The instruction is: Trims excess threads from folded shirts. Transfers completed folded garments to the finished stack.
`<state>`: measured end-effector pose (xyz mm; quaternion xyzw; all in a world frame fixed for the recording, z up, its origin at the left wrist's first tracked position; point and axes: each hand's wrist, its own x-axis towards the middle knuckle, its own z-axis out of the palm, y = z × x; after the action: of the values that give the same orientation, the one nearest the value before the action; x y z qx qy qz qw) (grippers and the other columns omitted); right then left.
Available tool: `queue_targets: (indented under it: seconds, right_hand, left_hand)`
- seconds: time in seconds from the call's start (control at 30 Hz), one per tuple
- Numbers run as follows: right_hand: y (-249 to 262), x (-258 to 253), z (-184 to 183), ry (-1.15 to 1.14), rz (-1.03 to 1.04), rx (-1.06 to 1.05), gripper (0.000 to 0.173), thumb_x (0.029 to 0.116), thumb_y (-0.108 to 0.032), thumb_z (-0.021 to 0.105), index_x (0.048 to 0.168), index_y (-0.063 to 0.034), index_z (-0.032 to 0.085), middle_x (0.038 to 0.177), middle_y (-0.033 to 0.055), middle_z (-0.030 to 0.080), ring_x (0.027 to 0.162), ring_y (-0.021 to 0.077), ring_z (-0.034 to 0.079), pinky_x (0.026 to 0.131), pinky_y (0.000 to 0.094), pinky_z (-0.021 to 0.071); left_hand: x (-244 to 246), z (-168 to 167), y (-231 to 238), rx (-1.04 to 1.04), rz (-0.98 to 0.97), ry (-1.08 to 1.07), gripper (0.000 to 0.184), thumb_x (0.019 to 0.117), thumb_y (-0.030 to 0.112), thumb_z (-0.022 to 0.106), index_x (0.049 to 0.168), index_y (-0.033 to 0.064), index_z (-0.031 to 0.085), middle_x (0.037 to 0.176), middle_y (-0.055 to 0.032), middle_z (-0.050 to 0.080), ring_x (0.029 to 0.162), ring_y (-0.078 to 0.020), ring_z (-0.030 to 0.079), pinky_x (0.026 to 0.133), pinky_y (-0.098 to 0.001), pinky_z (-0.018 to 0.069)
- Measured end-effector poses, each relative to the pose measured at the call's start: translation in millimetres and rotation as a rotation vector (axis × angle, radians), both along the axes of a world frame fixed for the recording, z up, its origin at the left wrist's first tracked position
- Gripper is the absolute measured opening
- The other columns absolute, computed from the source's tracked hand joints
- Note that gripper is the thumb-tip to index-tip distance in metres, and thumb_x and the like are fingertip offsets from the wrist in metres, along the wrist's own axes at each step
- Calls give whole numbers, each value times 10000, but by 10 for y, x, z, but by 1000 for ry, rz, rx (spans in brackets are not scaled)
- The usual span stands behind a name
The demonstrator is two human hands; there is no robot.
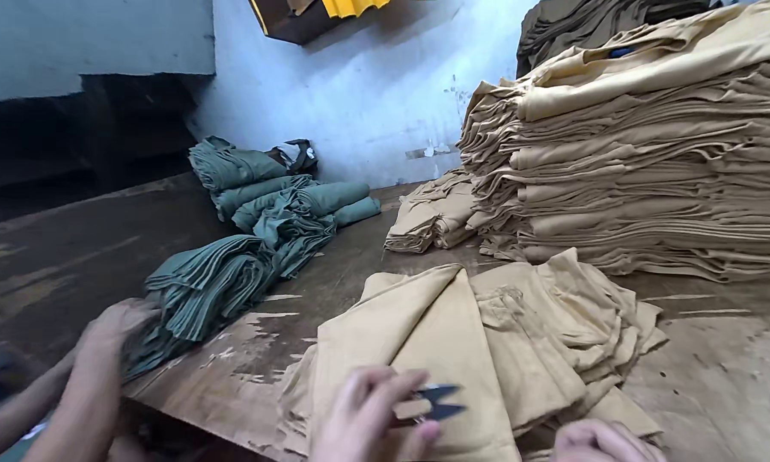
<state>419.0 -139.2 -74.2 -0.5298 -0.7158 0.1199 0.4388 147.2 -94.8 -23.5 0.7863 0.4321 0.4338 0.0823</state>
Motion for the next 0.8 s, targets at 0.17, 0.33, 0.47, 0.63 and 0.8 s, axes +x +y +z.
queue_targets:
  seconds: [0.17,0.33,0.47,0.63,0.8]
  right_hand:
    - [69,-384,-279,46,-224,419,106,921,-294,753,930,-194,784,1001,44,715,1005,184,629,975,440,421]
    - [97,-371,-365,363,-98,210,201,995,-257,656,924,-85,732,1041,95,670,1055,202,622,938,393,516]
    - [88,-508,-321,384,-129,187,136,939,-214,709,886,-102,765,1052,90,685,1065,203,619,942,397,498]
    - [83,-470,-332,539,-96,127,168,991,-120,625,905,3,702,1061,145,626,1041,178,625,884,286,558]
    - [58,-491,-321,497,-64,100,181,947,-211,660,936,-58,757,1072,119,661,1077,214,616,935,376,527]
  left_hand:
    - [232,-139,-37,121,-57,222,164,985,259,686,1103,195,781,1037,-28,731,950,-189,677,816,-388,552]
    - [315,-25,-101,207,-27,294,189,991,250,677,1143,184,769,1029,-53,713,897,-201,650,761,-374,513]
    - [380,34,-59,230,-34,404,168,999,216,644,1099,185,776,1010,-39,727,861,-215,646,737,-388,498]
    - [413,107,-96,295,-75,540,181,1014,206,626,1109,169,775,976,-52,721,811,-230,622,711,-396,461]
    - [438,165,-107,329,-41,579,180,1011,223,637,1110,171,778,972,-44,717,817,-226,610,716,-390,442]
